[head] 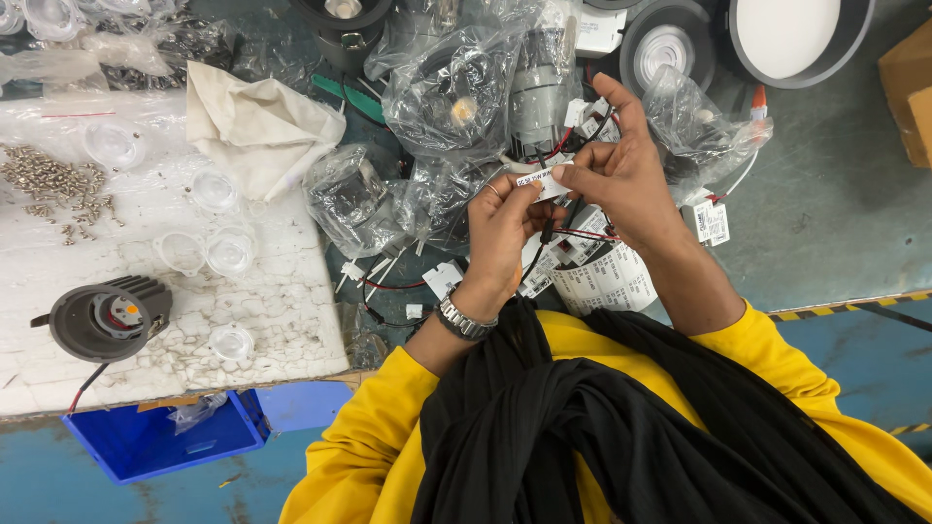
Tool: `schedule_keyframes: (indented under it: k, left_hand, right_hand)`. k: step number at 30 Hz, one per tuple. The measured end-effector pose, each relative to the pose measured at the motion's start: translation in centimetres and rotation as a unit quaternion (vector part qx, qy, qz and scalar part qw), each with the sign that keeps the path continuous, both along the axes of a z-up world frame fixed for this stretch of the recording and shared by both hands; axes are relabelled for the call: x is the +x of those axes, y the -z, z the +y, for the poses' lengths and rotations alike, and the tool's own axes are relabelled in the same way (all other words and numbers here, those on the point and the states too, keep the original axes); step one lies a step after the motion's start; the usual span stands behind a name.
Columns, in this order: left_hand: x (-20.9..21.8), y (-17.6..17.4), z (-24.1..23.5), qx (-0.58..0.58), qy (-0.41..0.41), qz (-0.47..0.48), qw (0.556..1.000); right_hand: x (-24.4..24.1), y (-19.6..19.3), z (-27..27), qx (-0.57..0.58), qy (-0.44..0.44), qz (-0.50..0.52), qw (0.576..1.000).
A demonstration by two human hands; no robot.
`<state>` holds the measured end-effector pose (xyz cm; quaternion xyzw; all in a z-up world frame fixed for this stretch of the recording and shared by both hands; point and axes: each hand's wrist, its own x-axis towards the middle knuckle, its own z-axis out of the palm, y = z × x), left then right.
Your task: The person connects wires for a small driver component, checks a list of labels, applies a barcode sticker to a lighting fixture, and places the fixture and component into a cardboard box before closing it.
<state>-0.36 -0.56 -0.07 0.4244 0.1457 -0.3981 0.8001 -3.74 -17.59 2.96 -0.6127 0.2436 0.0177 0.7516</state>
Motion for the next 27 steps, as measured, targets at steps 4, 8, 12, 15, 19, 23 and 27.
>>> schedule_keyframes:
  k: [4,8,12,15,19,23,27]
  left_hand:
    - [-0.1,-0.4,-0.5,0.025,0.012,0.015,0.999]
    - [-0.6,-1.4,-0.8,0.052,0.009,0.038,0.998]
    - [-1.0,-1.3,-0.9,0.046,-0.007,0.002,0.999]
    - [-1.0,-0.7,-0.9,0.074,0.015,-0.052,0.996]
    - [-0.8,-0.7,-1.1,0.064,0.028,-0.032,0.997]
    - [-0.7,-1.6,-1.5,0.057,0.034,0.004,0.998]
    - [-0.5,-2.4,-1.9,0.062,0.052,0.002,0.997]
  right_hand:
    - [-0.1,0.1,-0.1,-0.002,-0.002,-0.004,1.0]
    - [-0.1,0.2,-0.2,-0.001,0.002,-0.005,1.0]
    - [-0.3,0.4,-0.3,0.004,0.003,-0.008,1.0]
    - [-0.4,0.4,-0.5,0.009,0.002,-0.013,1.0]
    - [-0.5,0.2,-0.5,0.0,0.001,-0.033,0.999]
    - [-0.7,-1.1,-0.5,-0.065,-0.017,-0.015,0.998]
    - [-0.9,-2.9,-0.4,-0.118,-0.033,-0.004,0.992]
